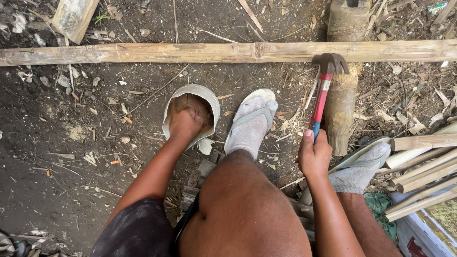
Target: The person hammers nails into a long bamboo pole using a hammer. They repeatedly pick up nails from a small container and drive them into the bamboo, occasionally adjusting the pole's position.
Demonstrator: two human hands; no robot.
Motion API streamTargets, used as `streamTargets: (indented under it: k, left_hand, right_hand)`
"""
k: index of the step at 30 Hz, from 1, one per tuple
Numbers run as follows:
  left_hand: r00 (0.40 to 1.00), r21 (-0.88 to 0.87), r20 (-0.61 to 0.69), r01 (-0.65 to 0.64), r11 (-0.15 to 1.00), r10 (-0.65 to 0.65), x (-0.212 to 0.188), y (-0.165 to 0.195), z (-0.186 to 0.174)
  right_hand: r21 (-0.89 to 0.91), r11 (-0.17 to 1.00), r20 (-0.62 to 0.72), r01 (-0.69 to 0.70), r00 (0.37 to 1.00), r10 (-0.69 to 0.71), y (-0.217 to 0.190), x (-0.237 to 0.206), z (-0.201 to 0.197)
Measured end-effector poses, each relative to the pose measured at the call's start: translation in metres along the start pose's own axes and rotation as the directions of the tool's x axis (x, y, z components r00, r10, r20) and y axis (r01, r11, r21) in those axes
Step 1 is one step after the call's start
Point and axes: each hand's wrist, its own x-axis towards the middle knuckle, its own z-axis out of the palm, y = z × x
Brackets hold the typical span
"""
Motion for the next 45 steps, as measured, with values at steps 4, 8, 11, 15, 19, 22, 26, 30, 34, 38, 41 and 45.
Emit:
streamTargets:
  k: [4, 8, 11, 15, 19, 22, 26, 30, 34, 38, 41, 45]
  left_hand:
    - [0.966, -0.187, -0.144, -0.238, 0.953, 0.213, -0.01, -0.004, -0.002]
    - [0.802, -0.435, -0.367, -0.596, 0.675, 0.471, -0.031, 0.015, -0.016]
    - [0.816, -0.625, -0.376, -0.573, 0.53, 0.438, -0.049, 0.048, -0.028]
    - [0.8, -0.757, -0.31, -0.535, 0.376, 0.514, -0.059, 0.113, -0.038]
    - [0.433, -0.333, -0.449, -0.893, 0.304, 0.782, -0.033, 0.206, -0.024]
    - [0.286, -0.398, -0.452, -0.912, 0.096, 0.845, -0.005, 0.282, 0.003]
    - [0.214, -0.387, -0.503, -0.922, 0.003, 0.837, 0.026, 0.345, 0.039]
    - [0.162, -0.236, -0.614, -0.972, 0.016, 0.772, 0.049, 0.37, 0.068]
    - [0.226, -0.255, -0.621, -0.964, 0.079, 0.751, 0.061, 0.378, 0.081]
    - [0.332, -0.287, -0.541, -0.937, 0.201, 0.773, 0.06, 0.382, 0.083]
    - [0.39, -0.318, -0.506, -0.913, 0.254, 0.769, 0.058, 0.382, 0.082]
    - [0.331, -0.321, -0.573, -0.932, 0.166, 0.749, 0.057, 0.379, 0.08]
  right_hand:
    - [0.014, 1.0, -0.022, 0.022, 1.0, -0.021, 0.004, 0.0, -0.003]
    - [0.084, 0.995, -0.041, -0.054, 0.998, 0.057, 0.013, 0.002, -0.008]
    - [-0.03, 0.997, -0.155, 0.066, 0.985, -0.07, 0.024, 0.007, -0.016]
    - [-0.143, 0.988, -0.237, 0.062, 0.967, -0.095, 0.037, 0.017, -0.032]
    - [-0.198, 0.975, -0.282, 0.095, 0.948, -0.15, 0.038, 0.026, -0.043]
    - [-0.185, 0.981, -0.286, 0.062, 0.951, -0.114, 0.033, 0.028, -0.047]
    - [-0.189, 0.981, -0.295, 0.046, 0.95, -0.101, 0.028, 0.025, -0.053]
    - [-0.175, 0.983, -0.29, 0.049, 0.952, -0.099, 0.029, 0.023, -0.059]
    - [-0.163, 0.986, -0.288, 0.033, 0.954, -0.08, 0.029, 0.023, -0.061]
    - [-0.156, 0.987, -0.283, 0.049, 0.955, -0.093, 0.028, 0.023, -0.06]
    - [-0.173, 0.984, -0.272, 0.044, 0.958, -0.091, 0.027, 0.026, -0.06]
    - [-0.167, 0.983, -0.267, 0.076, 0.956, -0.119, 0.02, 0.032, -0.061]
